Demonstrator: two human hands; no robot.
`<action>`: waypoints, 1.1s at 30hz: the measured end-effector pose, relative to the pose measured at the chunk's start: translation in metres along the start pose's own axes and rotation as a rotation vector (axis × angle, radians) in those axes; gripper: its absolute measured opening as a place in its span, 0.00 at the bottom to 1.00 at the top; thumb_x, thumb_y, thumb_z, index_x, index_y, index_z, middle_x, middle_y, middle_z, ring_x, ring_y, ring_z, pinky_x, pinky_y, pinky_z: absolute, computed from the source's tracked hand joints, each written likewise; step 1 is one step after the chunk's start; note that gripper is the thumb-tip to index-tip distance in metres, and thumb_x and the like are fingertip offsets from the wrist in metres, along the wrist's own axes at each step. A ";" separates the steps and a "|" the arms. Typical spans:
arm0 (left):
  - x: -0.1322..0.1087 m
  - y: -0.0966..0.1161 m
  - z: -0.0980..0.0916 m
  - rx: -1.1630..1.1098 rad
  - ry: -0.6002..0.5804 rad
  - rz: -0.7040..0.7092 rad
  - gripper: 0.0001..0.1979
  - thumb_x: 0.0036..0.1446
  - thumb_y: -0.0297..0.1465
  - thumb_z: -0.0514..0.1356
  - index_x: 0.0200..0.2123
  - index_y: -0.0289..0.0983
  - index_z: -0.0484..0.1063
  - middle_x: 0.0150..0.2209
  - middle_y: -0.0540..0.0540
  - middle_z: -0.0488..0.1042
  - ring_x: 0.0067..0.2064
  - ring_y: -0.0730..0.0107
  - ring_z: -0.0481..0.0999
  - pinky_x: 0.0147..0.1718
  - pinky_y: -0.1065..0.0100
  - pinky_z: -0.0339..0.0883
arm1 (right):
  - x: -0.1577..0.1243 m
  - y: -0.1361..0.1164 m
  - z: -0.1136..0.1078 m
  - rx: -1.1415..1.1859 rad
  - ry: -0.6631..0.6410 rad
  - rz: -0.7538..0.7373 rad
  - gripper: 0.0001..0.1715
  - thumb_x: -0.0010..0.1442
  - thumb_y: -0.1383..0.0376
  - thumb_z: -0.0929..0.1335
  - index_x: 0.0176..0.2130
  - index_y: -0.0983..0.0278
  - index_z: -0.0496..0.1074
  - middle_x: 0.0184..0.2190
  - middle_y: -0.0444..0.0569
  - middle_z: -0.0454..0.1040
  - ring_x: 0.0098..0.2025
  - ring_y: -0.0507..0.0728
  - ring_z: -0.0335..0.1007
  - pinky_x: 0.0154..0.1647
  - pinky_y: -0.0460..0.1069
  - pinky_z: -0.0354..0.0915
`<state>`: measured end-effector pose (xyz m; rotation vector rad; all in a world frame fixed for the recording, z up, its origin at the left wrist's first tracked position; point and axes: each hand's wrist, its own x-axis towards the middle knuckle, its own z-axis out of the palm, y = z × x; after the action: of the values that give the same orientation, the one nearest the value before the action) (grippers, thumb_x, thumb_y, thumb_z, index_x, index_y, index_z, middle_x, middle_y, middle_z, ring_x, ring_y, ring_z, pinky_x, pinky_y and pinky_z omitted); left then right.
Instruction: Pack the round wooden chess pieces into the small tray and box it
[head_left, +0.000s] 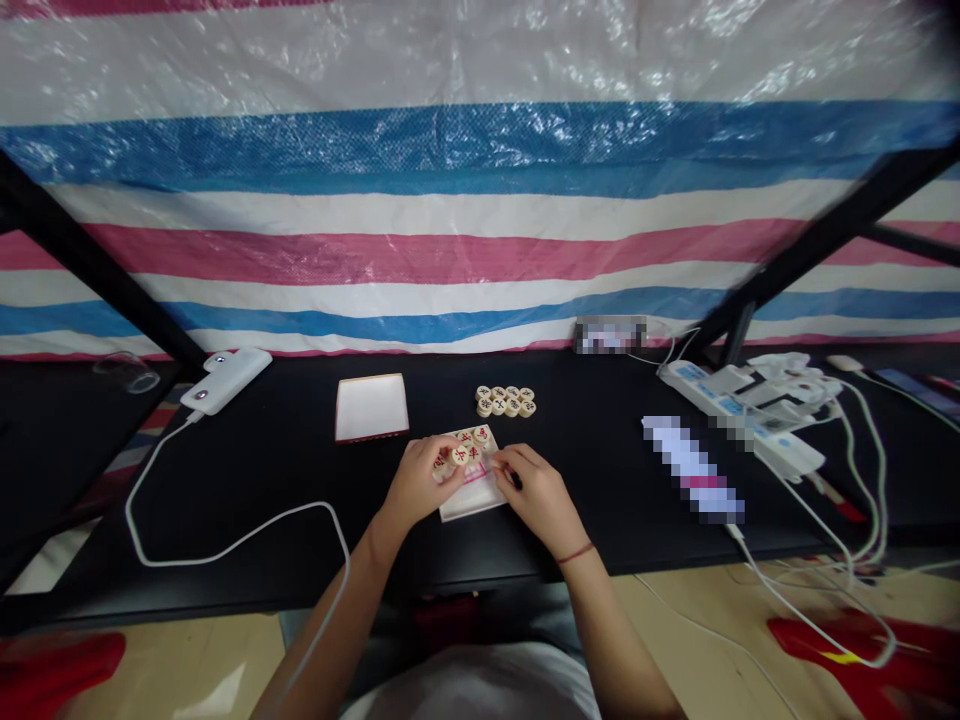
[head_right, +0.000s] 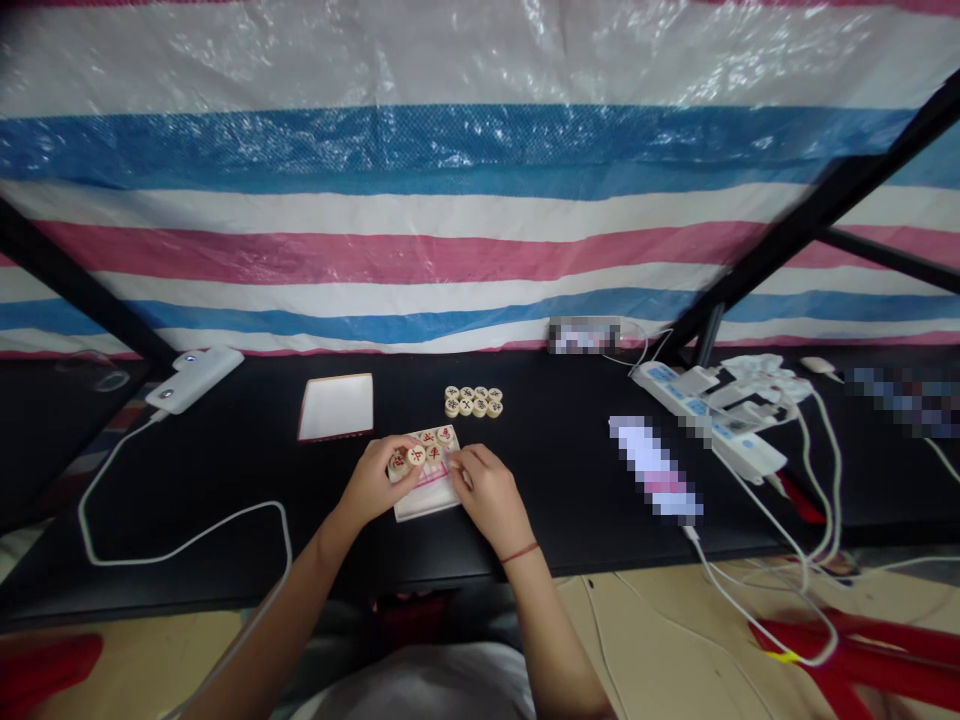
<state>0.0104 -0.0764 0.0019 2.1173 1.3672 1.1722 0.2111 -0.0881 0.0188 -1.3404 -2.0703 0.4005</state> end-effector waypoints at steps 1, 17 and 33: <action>0.000 0.000 0.000 0.000 -0.003 -0.001 0.09 0.53 0.29 0.61 0.39 0.41 0.68 0.39 0.47 0.78 0.42 0.63 0.77 0.43 0.61 0.67 | 0.001 0.001 0.002 -0.004 0.025 -0.021 0.10 0.61 0.70 0.62 0.38 0.63 0.72 0.38 0.52 0.73 0.38 0.56 0.71 0.42 0.50 0.68; -0.001 -0.002 0.000 0.007 -0.001 0.051 0.10 0.53 0.28 0.61 0.40 0.39 0.67 0.39 0.48 0.78 0.40 0.64 0.76 0.43 0.62 0.66 | 0.001 0.005 0.009 -0.086 0.018 -0.084 0.07 0.59 0.71 0.63 0.35 0.63 0.71 0.34 0.51 0.72 0.37 0.58 0.64 0.41 0.52 0.63; -0.001 -0.003 0.000 0.021 -0.007 0.062 0.10 0.53 0.29 0.61 0.40 0.39 0.67 0.38 0.48 0.77 0.40 0.65 0.76 0.42 0.63 0.65 | -0.002 0.006 0.006 -0.043 -0.084 -0.025 0.13 0.55 0.78 0.62 0.32 0.63 0.70 0.36 0.49 0.70 0.37 0.55 0.67 0.40 0.49 0.65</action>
<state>0.0086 -0.0758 -0.0006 2.1905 1.3256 1.1784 0.2121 -0.0866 0.0107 -1.3424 -2.1736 0.4091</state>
